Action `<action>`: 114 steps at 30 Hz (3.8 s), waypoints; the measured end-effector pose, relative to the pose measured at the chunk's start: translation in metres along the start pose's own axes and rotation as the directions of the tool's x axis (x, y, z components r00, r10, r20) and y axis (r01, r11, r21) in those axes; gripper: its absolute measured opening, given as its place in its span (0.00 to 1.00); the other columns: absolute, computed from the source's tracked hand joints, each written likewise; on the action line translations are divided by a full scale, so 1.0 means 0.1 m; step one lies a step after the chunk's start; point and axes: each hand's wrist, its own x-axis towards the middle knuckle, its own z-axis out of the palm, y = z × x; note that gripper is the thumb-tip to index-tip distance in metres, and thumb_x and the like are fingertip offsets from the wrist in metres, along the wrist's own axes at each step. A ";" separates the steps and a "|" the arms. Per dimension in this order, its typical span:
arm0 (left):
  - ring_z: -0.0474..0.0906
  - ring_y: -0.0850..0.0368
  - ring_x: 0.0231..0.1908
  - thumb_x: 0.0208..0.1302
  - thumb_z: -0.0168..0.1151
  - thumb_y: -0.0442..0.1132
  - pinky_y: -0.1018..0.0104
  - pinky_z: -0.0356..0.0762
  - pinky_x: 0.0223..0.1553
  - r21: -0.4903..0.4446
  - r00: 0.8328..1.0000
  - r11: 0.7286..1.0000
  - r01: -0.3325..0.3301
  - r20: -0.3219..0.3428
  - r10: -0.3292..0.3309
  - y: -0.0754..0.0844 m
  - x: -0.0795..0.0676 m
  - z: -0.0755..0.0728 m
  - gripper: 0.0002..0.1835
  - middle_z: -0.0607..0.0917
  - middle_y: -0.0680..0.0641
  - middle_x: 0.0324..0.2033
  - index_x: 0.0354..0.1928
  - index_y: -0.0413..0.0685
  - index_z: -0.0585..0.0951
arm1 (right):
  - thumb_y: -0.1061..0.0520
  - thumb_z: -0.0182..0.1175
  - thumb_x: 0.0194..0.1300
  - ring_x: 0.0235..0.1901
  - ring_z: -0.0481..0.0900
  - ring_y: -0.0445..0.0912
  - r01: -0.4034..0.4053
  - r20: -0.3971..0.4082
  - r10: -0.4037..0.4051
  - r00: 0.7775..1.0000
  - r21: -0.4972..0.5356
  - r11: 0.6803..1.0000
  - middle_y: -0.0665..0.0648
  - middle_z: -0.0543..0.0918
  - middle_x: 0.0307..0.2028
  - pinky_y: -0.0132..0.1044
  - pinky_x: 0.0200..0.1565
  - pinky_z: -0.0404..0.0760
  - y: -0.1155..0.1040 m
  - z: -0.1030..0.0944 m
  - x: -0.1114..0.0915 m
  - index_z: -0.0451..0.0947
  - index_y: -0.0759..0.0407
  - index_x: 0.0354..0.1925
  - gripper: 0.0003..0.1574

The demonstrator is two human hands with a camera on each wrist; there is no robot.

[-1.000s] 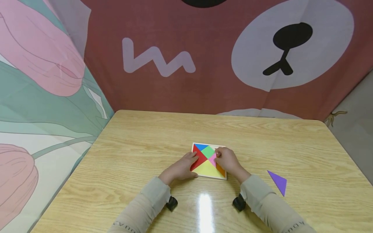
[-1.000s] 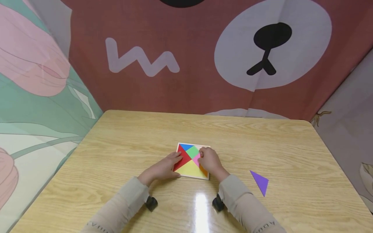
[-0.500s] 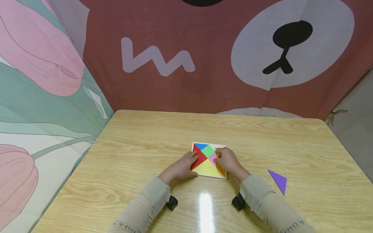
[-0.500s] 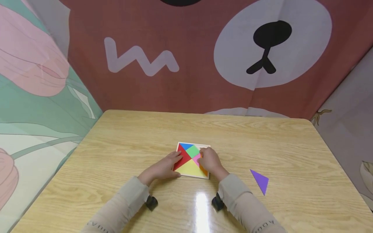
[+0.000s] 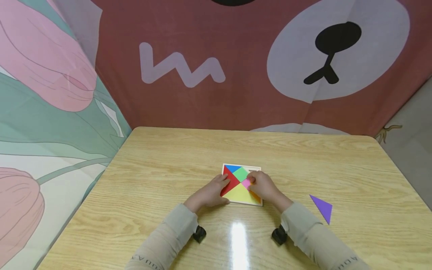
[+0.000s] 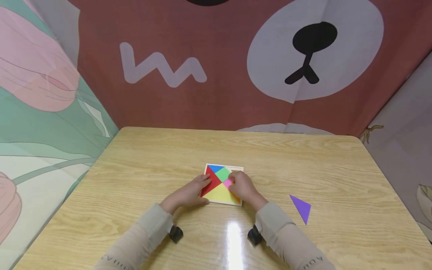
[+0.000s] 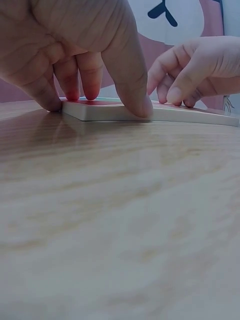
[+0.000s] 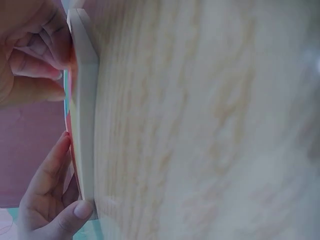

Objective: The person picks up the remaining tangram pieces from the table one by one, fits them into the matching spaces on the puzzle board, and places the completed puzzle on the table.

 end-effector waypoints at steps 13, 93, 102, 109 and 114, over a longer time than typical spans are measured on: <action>0.44 0.50 0.63 0.51 0.61 0.45 0.62 0.48 0.60 0.005 1.000 1.000 0.006 0.008 -0.006 0.01 -0.01 0.00 0.37 0.53 0.44 0.63 0.62 0.39 0.59 | 0.67 0.61 0.47 0.34 0.72 0.49 -0.012 0.055 0.010 0.998 0.031 0.999 0.57 0.75 0.32 0.40 0.38 0.73 -0.04 -0.07 -0.11 0.73 0.71 0.40 0.18; 0.43 0.51 0.63 0.52 0.61 0.45 0.61 0.48 0.60 0.000 1.000 1.000 0.012 0.006 -0.012 0.02 0.00 0.00 0.37 0.52 0.45 0.63 0.62 0.40 0.59 | 0.61 0.59 0.52 0.37 0.73 0.58 -0.117 -0.032 0.114 0.993 -0.088 0.989 0.64 0.73 0.35 0.49 0.37 0.73 0.50 -0.69 -0.67 0.69 0.74 0.44 0.23; 0.42 0.51 0.63 0.52 0.61 0.45 0.61 0.47 0.60 -0.008 1.000 1.000 0.019 0.014 -0.019 0.03 0.00 0.00 0.37 0.52 0.45 0.64 0.62 0.40 0.59 | 0.61 0.57 0.53 0.38 0.72 0.61 -0.149 -0.027 0.147 0.989 -0.093 0.984 0.67 0.72 0.37 0.48 0.35 0.74 0.53 -0.76 -0.75 0.68 0.75 0.46 0.24; 0.43 0.50 0.63 0.52 0.61 0.45 0.61 0.48 0.60 0.003 1.000 1.000 0.003 0.004 -0.003 0.02 -0.01 0.00 0.37 0.53 0.44 0.63 0.62 0.40 0.59 | 0.62 0.56 0.53 0.39 0.72 0.62 -0.166 -0.034 0.163 0.986 -0.083 0.983 0.68 0.72 0.38 0.48 0.35 0.74 0.56 -0.80 -0.78 0.67 0.76 0.46 0.24; 0.44 0.50 0.63 0.51 0.61 0.45 0.61 0.48 0.60 0.003 1.000 1.000 0.004 0.003 -0.004 0.02 -0.01 0.00 0.37 0.53 0.44 0.63 0.62 0.39 0.59 | 0.61 0.57 0.53 0.38 0.72 0.62 -0.160 -0.046 0.156 0.987 -0.092 0.983 0.68 0.72 0.37 0.47 0.34 0.75 0.58 -0.81 -0.80 0.68 0.76 0.45 0.24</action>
